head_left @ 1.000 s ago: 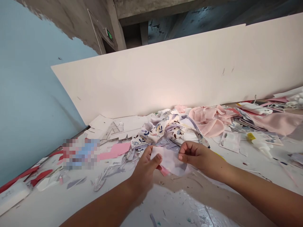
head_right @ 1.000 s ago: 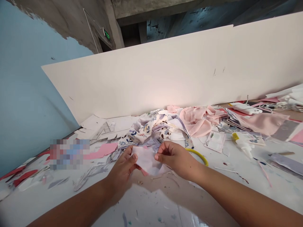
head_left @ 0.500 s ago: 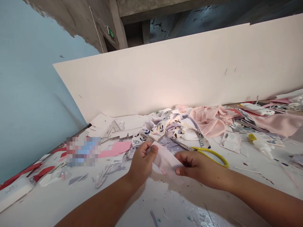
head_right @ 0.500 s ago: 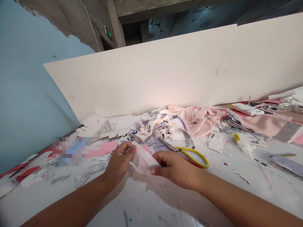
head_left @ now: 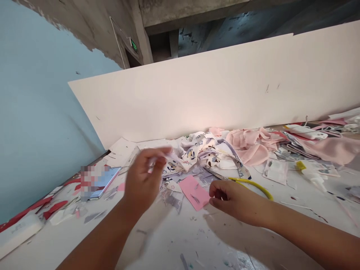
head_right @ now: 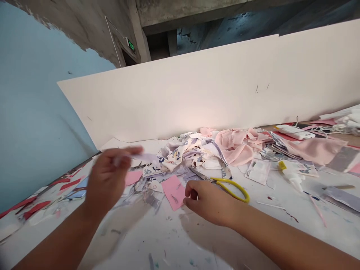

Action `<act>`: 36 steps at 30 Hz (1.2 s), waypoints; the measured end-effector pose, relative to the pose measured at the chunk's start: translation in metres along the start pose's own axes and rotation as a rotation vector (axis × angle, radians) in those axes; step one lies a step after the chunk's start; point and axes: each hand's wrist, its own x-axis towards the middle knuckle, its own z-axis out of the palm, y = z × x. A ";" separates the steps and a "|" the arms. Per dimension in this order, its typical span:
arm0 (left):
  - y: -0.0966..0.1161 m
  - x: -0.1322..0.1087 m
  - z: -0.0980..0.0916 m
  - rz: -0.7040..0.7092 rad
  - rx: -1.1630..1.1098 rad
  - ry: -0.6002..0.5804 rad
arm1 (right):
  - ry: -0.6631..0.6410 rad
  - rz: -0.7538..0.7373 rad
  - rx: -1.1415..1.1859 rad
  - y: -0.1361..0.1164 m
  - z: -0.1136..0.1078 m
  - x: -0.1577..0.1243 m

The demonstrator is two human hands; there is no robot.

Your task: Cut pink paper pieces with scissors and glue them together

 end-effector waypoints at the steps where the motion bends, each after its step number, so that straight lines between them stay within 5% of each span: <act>1: 0.003 0.001 -0.003 -0.040 0.114 -0.286 | 0.044 0.007 -0.051 -0.002 0.000 0.002; 3: 0.006 0.003 -0.005 -0.110 0.294 -0.595 | 0.125 -0.008 -0.166 -0.006 0.002 0.008; 4: 0.005 0.004 -0.004 -0.137 0.350 -0.633 | 0.143 -0.027 -0.225 -0.008 0.003 0.011; 8: -0.001 0.012 0.003 -0.149 0.419 -0.507 | 0.068 -0.017 -0.361 -0.018 0.010 0.024; 14: -0.004 0.017 0.005 -0.235 0.341 -0.435 | 0.004 0.114 -0.214 -0.016 0.010 0.047; 19: -0.018 0.025 0.001 -0.429 0.087 -0.324 | 0.018 0.140 -0.092 -0.008 -0.038 0.055; 22: -0.031 0.028 0.003 -0.649 -0.159 -0.312 | 0.279 0.142 -0.112 -0.013 -0.067 0.046; 23: -0.034 0.027 0.006 -0.713 -0.231 -0.308 | 0.453 0.111 -0.139 -0.016 -0.070 0.041; 24: -0.037 0.026 0.008 -0.765 -0.297 -0.306 | 0.758 -0.042 -0.205 -0.020 -0.069 0.036; 25: -0.039 0.024 0.011 -0.805 -0.354 -0.304 | 0.927 -0.240 -0.284 -0.024 -0.063 0.031; 26: -0.040 0.022 0.015 -0.835 -0.410 -0.305 | 0.956 -0.434 -0.350 -0.028 -0.054 0.026; 28: -0.038 0.016 0.021 -0.868 -0.515 -0.318 | 0.896 -0.678 -0.446 -0.033 -0.030 0.019; 30: -0.033 0.010 0.026 -0.879 -0.615 -0.337 | 0.767 -0.760 -0.548 -0.035 -0.006 0.017; 36: -0.021 0.000 0.027 -0.815 -0.699 -0.381 | 0.651 -0.722 -0.603 -0.031 0.018 0.022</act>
